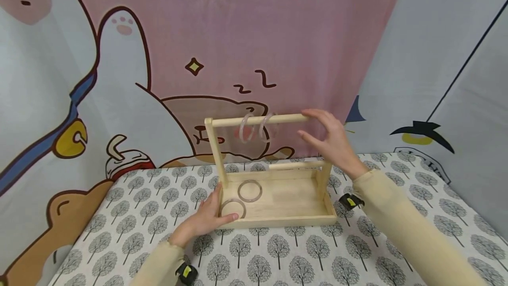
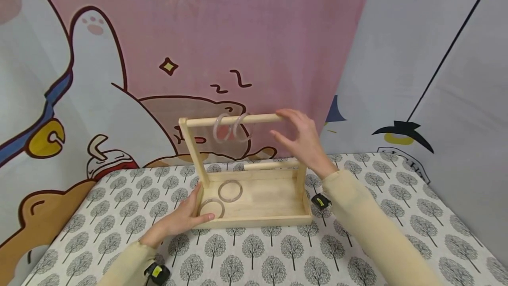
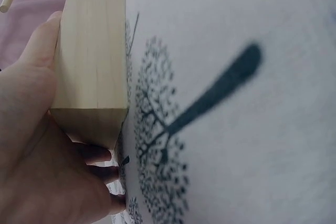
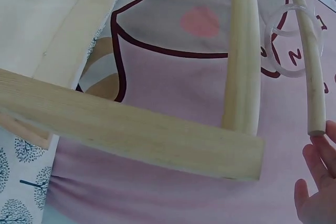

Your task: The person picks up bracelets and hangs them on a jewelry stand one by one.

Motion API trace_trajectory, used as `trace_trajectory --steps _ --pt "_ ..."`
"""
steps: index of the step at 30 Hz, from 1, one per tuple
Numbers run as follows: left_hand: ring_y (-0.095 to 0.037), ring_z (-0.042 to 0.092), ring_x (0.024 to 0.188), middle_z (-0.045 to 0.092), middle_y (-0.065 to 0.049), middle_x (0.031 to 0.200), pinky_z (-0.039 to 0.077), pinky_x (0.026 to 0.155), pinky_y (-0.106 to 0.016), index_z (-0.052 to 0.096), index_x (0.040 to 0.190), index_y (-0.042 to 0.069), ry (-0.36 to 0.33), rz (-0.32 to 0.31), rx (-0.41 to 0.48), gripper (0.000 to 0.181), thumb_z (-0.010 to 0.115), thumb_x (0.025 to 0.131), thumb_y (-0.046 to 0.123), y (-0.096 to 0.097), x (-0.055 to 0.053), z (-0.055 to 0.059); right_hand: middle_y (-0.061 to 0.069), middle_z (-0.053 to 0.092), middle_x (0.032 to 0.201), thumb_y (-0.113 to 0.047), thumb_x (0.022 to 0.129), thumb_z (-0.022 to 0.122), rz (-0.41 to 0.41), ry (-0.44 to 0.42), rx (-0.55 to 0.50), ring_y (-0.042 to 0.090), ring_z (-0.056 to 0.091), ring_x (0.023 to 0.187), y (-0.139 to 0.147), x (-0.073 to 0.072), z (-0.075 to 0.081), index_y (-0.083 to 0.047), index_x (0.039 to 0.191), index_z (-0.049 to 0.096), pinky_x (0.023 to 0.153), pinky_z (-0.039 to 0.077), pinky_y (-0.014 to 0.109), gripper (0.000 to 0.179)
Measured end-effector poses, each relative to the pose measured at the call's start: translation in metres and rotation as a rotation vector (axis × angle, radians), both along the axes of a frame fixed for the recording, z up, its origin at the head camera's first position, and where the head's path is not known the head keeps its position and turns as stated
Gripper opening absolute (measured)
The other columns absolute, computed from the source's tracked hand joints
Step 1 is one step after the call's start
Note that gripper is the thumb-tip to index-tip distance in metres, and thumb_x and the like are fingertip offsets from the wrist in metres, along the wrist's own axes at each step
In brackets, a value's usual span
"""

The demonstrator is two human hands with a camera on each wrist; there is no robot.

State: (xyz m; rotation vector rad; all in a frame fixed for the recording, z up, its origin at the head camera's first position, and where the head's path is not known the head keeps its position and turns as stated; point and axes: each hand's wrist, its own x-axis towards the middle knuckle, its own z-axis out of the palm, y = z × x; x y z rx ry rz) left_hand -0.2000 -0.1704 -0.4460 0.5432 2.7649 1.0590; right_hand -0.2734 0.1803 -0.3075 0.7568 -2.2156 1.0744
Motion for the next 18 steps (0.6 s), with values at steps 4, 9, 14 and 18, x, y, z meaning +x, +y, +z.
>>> trace_trajectory --steps 4,9,14,18 --pt "-0.052 0.020 0.136 0.016 -0.037 0.150 0.007 0.103 -0.074 0.000 0.148 -0.012 0.012 -0.003 -0.002 0.107 0.068 0.088 0.044 0.001 0.001 0.000 0.012 0.057 0.133 -0.012 0.084 0.075 -0.001 0.023 -0.025 0.030 0.046 0.126 0.006 0.004 -0.005 -0.004 0.130 0.059 0.106 0.031 0.053 0.049" --pt "-0.053 0.023 0.134 0.020 -0.037 0.148 0.010 0.102 -0.074 0.001 0.148 -0.013 0.027 0.002 -0.009 0.106 0.068 0.088 0.043 0.002 0.002 0.001 0.013 0.057 0.131 -0.012 0.086 0.073 -0.027 -0.022 -0.023 0.032 0.048 0.122 0.015 0.013 -0.014 -0.004 0.130 0.058 0.102 0.036 0.055 0.047" --pt "-0.054 0.026 0.132 0.022 -0.039 0.147 0.014 0.101 -0.074 0.003 0.147 -0.015 0.063 -0.001 -0.014 0.105 0.068 0.088 0.042 0.002 0.002 0.002 0.013 0.057 0.131 -0.011 0.089 0.071 -0.033 -0.080 -0.040 0.033 0.047 0.124 0.026 0.019 -0.028 -0.002 0.130 0.058 0.103 0.034 0.057 0.044" --pt "-0.056 0.027 0.131 0.022 -0.041 0.145 0.020 0.102 -0.072 0.006 0.146 -0.017 0.113 -0.014 -0.019 0.104 0.069 0.087 0.041 0.002 0.002 0.001 0.014 0.056 0.133 -0.012 0.090 0.070 -0.038 -0.142 -0.071 0.035 0.045 0.126 0.035 0.024 -0.039 -0.003 0.131 0.058 0.103 0.032 0.059 0.044"
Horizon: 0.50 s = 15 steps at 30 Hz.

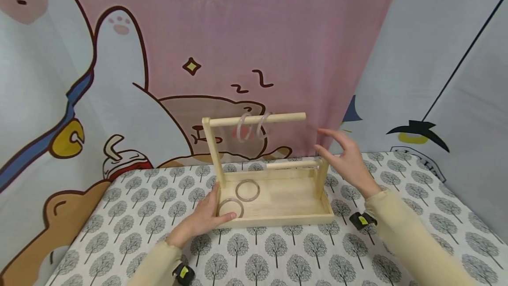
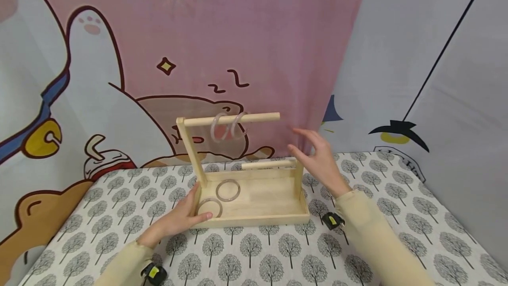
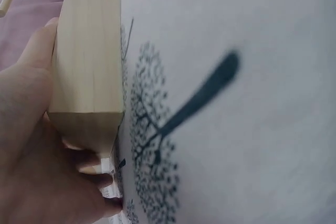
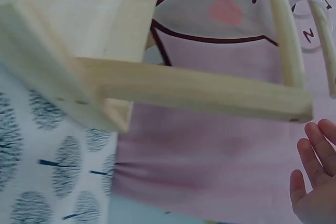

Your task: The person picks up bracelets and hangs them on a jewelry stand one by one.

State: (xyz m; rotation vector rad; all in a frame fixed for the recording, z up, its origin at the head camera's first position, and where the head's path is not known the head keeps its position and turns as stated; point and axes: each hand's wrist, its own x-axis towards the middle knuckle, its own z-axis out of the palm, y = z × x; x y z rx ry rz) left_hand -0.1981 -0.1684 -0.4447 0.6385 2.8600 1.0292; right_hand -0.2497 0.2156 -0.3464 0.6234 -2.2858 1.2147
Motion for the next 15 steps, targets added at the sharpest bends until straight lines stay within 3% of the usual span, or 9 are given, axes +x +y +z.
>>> trace_trajectory --steps 7,15 --pt "-0.055 0.019 0.134 0.015 -0.038 0.149 0.023 0.102 -0.071 0.015 0.150 -0.008 0.057 0.049 -0.049 0.102 0.070 0.084 0.047 0.000 0.001 -0.001 0.019 0.054 0.132 -0.020 0.094 0.065 -0.025 -0.122 0.015 0.035 0.046 0.122 0.018 0.009 -0.026 -0.001 0.135 0.053 0.101 0.032 0.057 0.047" --pt "-0.051 0.020 0.134 0.017 -0.029 0.152 0.024 0.098 -0.074 0.028 0.150 0.001 0.172 0.080 -0.073 0.096 0.074 0.080 0.048 0.005 0.006 0.003 0.019 0.049 0.138 -0.027 0.096 0.062 0.031 -0.291 0.043 0.040 0.043 0.126 0.030 0.015 -0.042 -0.004 0.144 0.043 0.103 0.032 0.061 0.056"
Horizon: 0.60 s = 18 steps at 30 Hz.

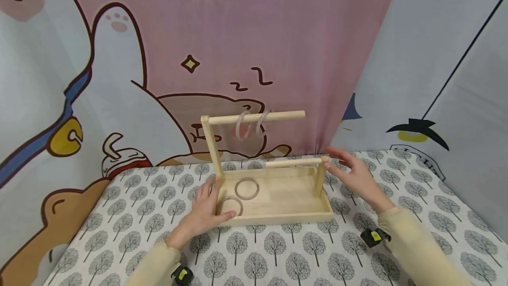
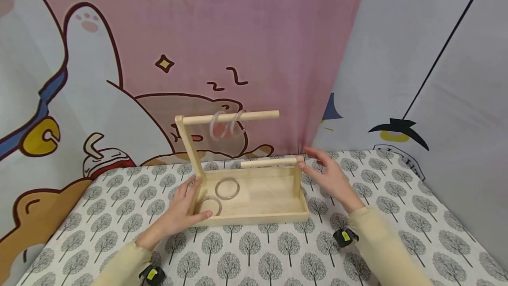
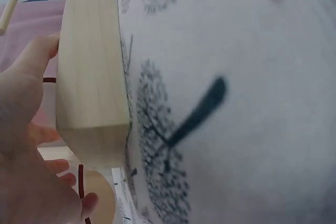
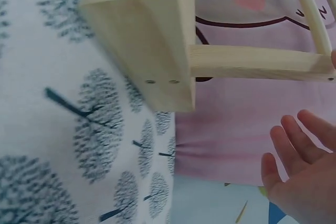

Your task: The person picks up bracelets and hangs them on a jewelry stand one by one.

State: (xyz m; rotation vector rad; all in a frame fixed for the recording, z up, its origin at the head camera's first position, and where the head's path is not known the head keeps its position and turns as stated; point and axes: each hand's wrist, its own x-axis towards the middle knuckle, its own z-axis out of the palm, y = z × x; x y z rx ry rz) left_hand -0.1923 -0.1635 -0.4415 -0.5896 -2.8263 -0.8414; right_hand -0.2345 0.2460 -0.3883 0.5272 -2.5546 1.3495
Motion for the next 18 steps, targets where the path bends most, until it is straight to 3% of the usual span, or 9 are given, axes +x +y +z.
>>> trace_trajectory --steps 6,10,14,18 --pt "-0.052 0.019 0.134 0.019 -0.030 0.151 0.018 0.100 -0.075 0.034 0.147 -0.001 0.068 -0.021 0.043 0.089 0.076 0.080 0.041 0.006 0.001 0.008 0.025 0.043 0.140 -0.024 0.092 0.067 0.115 -0.041 0.112 0.046 0.037 0.128 0.003 0.008 -0.009 0.001 0.145 0.035 0.103 0.028 0.065 0.067" --pt "-0.050 0.024 0.132 0.024 -0.031 0.147 0.024 0.100 -0.072 0.036 0.144 -0.004 0.114 -0.049 0.113 0.083 0.076 0.081 0.033 0.010 0.000 0.012 0.029 0.030 0.148 -0.024 0.090 0.069 0.225 -0.076 0.155 0.052 0.028 0.132 0.005 0.015 -0.016 0.000 0.148 0.030 0.098 0.024 0.073 0.074" --pt "-0.049 0.024 0.131 0.025 -0.031 0.146 0.029 0.097 -0.072 0.036 0.142 -0.005 0.120 -0.096 0.154 0.078 0.075 0.082 0.028 0.014 -0.001 0.014 0.033 0.018 0.152 -0.028 0.091 0.068 0.263 -0.144 0.199 0.055 0.018 0.135 0.005 0.023 -0.024 0.002 0.151 0.021 0.098 0.021 0.075 0.083" --pt "-0.048 0.026 0.131 0.025 -0.029 0.146 0.033 0.095 -0.071 0.036 0.141 -0.007 0.106 -0.109 0.176 0.077 0.074 0.083 0.025 0.018 -0.003 0.014 0.035 0.015 0.151 -0.032 0.091 0.067 0.278 -0.173 0.253 0.056 0.017 0.135 0.003 0.030 -0.028 0.007 0.150 0.017 0.100 0.022 0.072 0.086"
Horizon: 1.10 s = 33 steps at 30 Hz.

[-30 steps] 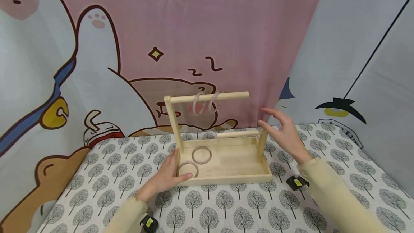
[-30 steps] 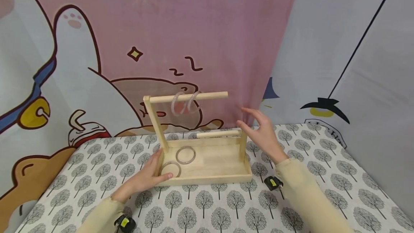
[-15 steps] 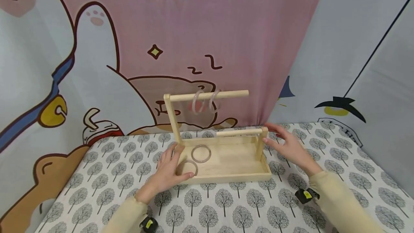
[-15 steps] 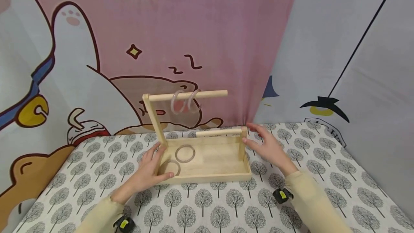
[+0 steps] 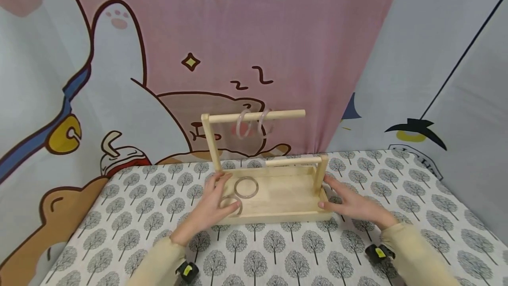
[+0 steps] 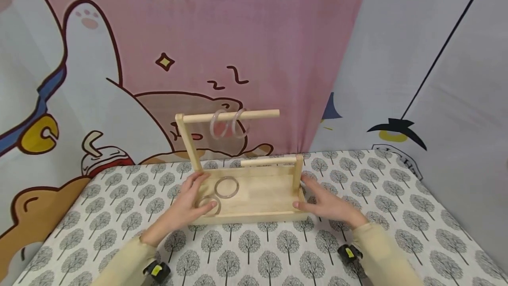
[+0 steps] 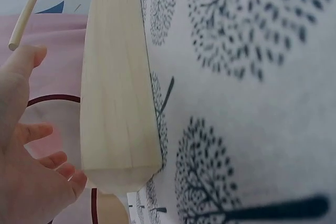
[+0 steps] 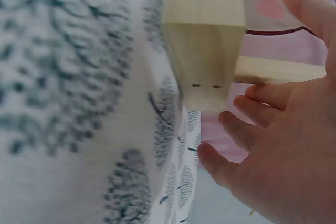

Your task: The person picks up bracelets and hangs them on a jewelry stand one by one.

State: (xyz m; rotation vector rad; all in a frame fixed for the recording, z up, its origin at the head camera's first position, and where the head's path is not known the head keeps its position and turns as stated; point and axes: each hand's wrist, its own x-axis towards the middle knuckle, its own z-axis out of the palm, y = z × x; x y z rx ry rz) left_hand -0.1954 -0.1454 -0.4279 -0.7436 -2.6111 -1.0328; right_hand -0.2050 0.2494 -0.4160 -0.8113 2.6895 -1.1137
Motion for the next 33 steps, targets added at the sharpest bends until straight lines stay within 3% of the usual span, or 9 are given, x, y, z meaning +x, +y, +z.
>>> trace_trajectory --steps 6,11,15,20,25,33 --pt "-0.045 0.028 0.131 0.026 -0.025 0.147 0.036 0.095 -0.069 0.036 0.143 -0.005 -0.045 0.002 0.017 0.077 0.074 0.084 0.027 0.006 -0.005 -0.002 0.031 0.007 0.154 -0.036 0.090 0.066 0.033 -0.043 0.018 0.054 0.010 0.137 -0.002 0.005 -0.004 0.008 0.151 0.009 0.102 0.016 0.070 0.094" --pt "-0.045 0.031 0.130 0.029 -0.025 0.144 0.037 0.094 -0.069 0.037 0.141 -0.007 -0.034 -0.019 0.024 0.074 0.073 0.085 0.026 0.011 -0.008 -0.003 0.028 -0.001 0.156 -0.035 0.091 0.065 0.057 -0.087 0.014 0.052 0.003 0.139 -0.003 0.005 -0.011 0.003 0.153 0.001 0.103 0.011 0.071 0.097" --pt "-0.045 0.030 0.128 0.030 -0.026 0.142 0.034 0.096 -0.069 0.038 0.139 -0.009 -0.023 -0.044 0.049 0.071 0.072 0.085 0.022 0.015 -0.011 -0.006 0.028 -0.005 0.156 -0.036 0.092 0.064 0.053 -0.122 0.019 0.052 0.003 0.138 -0.003 0.006 -0.015 -0.002 0.154 -0.004 0.102 0.015 0.071 0.097" --pt "-0.045 0.032 0.126 0.032 -0.028 0.141 0.036 0.095 -0.068 0.039 0.138 -0.009 -0.023 -0.050 0.046 0.070 0.072 0.085 0.023 0.020 -0.016 -0.009 0.026 -0.008 0.156 -0.037 0.097 0.056 0.043 -0.140 0.038 0.050 0.002 0.139 -0.004 0.007 -0.015 -0.002 0.153 -0.006 0.104 0.015 0.068 0.091" --pt "-0.044 0.039 0.124 0.032 -0.028 0.143 0.040 0.093 -0.066 0.037 0.141 -0.006 -0.089 -0.009 0.042 0.074 0.072 0.087 0.030 0.023 -0.019 -0.011 0.024 -0.011 0.156 -0.038 0.103 0.042 0.025 -0.175 0.060 0.049 -0.002 0.140 -0.006 0.006 -0.013 -0.002 0.153 -0.008 0.106 0.010 0.066 0.079" --pt "-0.045 0.044 0.118 0.037 -0.030 0.136 0.040 0.093 -0.065 0.040 0.139 -0.007 -0.105 0.015 0.048 0.071 0.072 0.085 0.027 0.029 -0.028 -0.014 0.027 -0.002 0.156 -0.044 0.099 0.049 0.010 -0.119 0.066 0.048 0.012 0.139 -0.011 0.002 -0.028 0.000 0.152 -0.009 0.108 0.018 0.061 0.090"
